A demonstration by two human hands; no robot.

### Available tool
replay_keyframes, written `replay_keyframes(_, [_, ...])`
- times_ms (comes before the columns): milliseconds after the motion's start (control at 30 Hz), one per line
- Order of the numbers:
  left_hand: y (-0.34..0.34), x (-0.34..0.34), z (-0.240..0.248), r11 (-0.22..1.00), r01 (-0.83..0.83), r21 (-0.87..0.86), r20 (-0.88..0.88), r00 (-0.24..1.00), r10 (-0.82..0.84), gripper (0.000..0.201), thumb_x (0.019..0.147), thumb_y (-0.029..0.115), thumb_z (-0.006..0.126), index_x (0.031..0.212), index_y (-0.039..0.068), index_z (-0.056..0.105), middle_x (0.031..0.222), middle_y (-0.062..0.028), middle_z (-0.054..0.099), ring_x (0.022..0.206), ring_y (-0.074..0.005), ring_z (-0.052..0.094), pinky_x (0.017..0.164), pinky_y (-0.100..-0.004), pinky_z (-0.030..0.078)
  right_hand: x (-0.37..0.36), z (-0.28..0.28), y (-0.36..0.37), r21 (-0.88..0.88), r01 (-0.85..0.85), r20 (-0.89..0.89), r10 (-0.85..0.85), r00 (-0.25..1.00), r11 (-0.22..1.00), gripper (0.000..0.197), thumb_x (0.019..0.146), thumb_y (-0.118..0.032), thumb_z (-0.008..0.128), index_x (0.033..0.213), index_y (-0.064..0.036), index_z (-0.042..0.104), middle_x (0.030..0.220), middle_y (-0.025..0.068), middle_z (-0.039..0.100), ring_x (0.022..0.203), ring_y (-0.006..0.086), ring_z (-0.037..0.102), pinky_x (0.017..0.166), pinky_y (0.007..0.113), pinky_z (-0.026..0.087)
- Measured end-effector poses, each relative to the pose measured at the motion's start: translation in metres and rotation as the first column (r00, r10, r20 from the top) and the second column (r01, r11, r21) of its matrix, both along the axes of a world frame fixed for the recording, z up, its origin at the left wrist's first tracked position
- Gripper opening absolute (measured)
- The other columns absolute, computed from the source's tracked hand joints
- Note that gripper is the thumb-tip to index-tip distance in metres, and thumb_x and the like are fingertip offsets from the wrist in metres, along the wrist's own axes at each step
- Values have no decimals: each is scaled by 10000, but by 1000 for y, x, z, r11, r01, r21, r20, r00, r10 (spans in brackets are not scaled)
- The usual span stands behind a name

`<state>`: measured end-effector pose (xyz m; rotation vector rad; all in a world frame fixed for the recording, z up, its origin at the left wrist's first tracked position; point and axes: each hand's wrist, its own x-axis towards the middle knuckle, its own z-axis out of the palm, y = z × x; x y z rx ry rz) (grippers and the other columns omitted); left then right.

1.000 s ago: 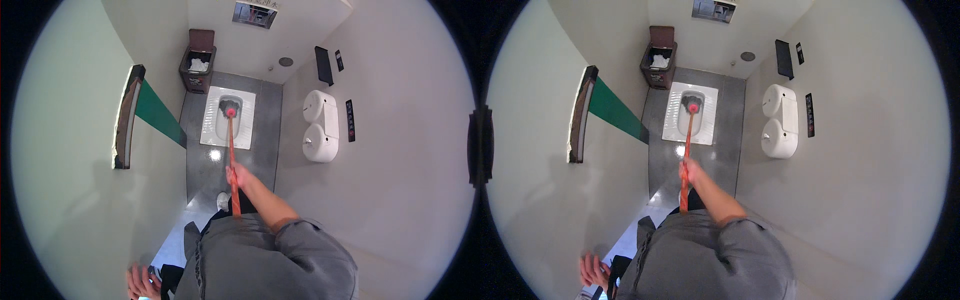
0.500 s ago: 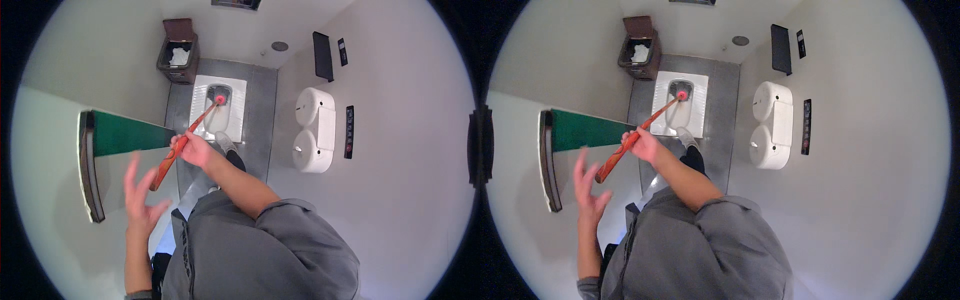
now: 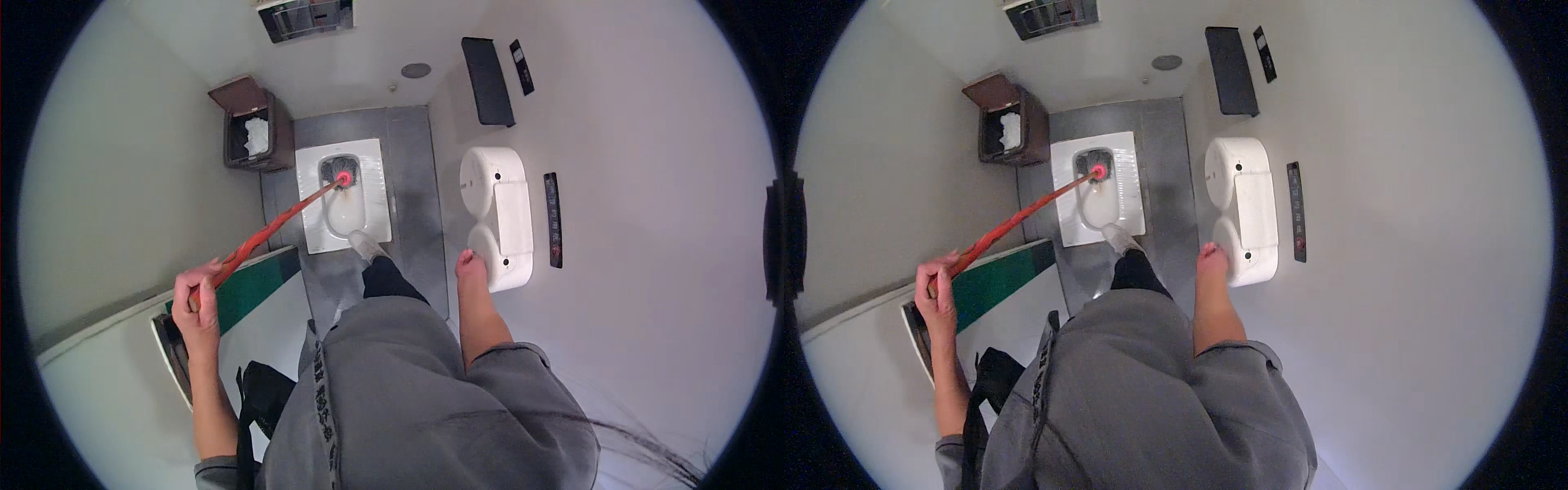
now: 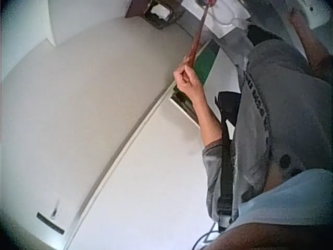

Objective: Mopping the floor of a public restroom, including areas around squat toilets and urinals.

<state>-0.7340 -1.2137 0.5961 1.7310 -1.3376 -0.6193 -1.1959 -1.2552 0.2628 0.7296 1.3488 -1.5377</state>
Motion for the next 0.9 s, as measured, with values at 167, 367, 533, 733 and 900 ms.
replay_keyframes(167, [-4, 20, 7, 998, -62, 7, -59, 996, 63, 81, 852, 70, 453, 803, 8, 469, 872, -120, 573, 894, -228, 553, 862, -376, 404, 29, -16, 8, 267, -476, -392, 545, 741, 838, 163, 829, -114, 422, 940, -2, 465, 731, 112, 524, 623, 235, 521, 571, 324, 478])
replay_keyframes(367, [-15, 12, 2, 1000, 2, -4, -11, 1000, -2, 64, 842, 34, 439, 790, 6, 463, 870, -113, 573, 896, -225, 554, 838, -359, 409, 93, -19, 6, 151, -335, -305, 366, 879, 930, 270, 856, -230, 401, 1016, -19, 455, 840, 145, 543, 727, 255, 531, 617, 431, 467])
replay_keyframes(533, [-6, 32, 6, 992, -113, 57, 19, 994, 112, 31, 806, 21, 474, 780, 9, 488, 866, -106, 592, 855, -192, 562, 787, -311, 421, 156, 14, -53, 80, -805, 344, 742, 575, 588, 369, 875, -308, 376, 1033, 21, 432, 1054, 171, 465, 947, 295, 471, 787, 410, 437])
replay_keyframes(733, [8, 59, 3, 973, -212, 87, 148, 969, 197, 38, 752, 28, 526, 787, 14, 523, 841, -130, 589, 789, -232, 574, 717, -301, 442, 282, 95, -261, -551, -717, 35, 871, 491, 426, 470, 895, -304, 269, 1274, -26, 278, 1274, 142, 358, 1116, 280, 413, 909, 398, 361])
replay_keyframes(900, [3, 59, -1, 940, -324, 103, 212, 931, 298, 84, 743, 46, 547, 820, 16, 542, 830, -126, 579, 778, -237, 570, 714, -303, 440, 364, 130, -409, -635, -575, 115, 799, 590, 516, 570, 897, -355, 253, 1340, -44, 73, 1405, 114, 93, 1294, 253, 111, 1041, 386, 132])
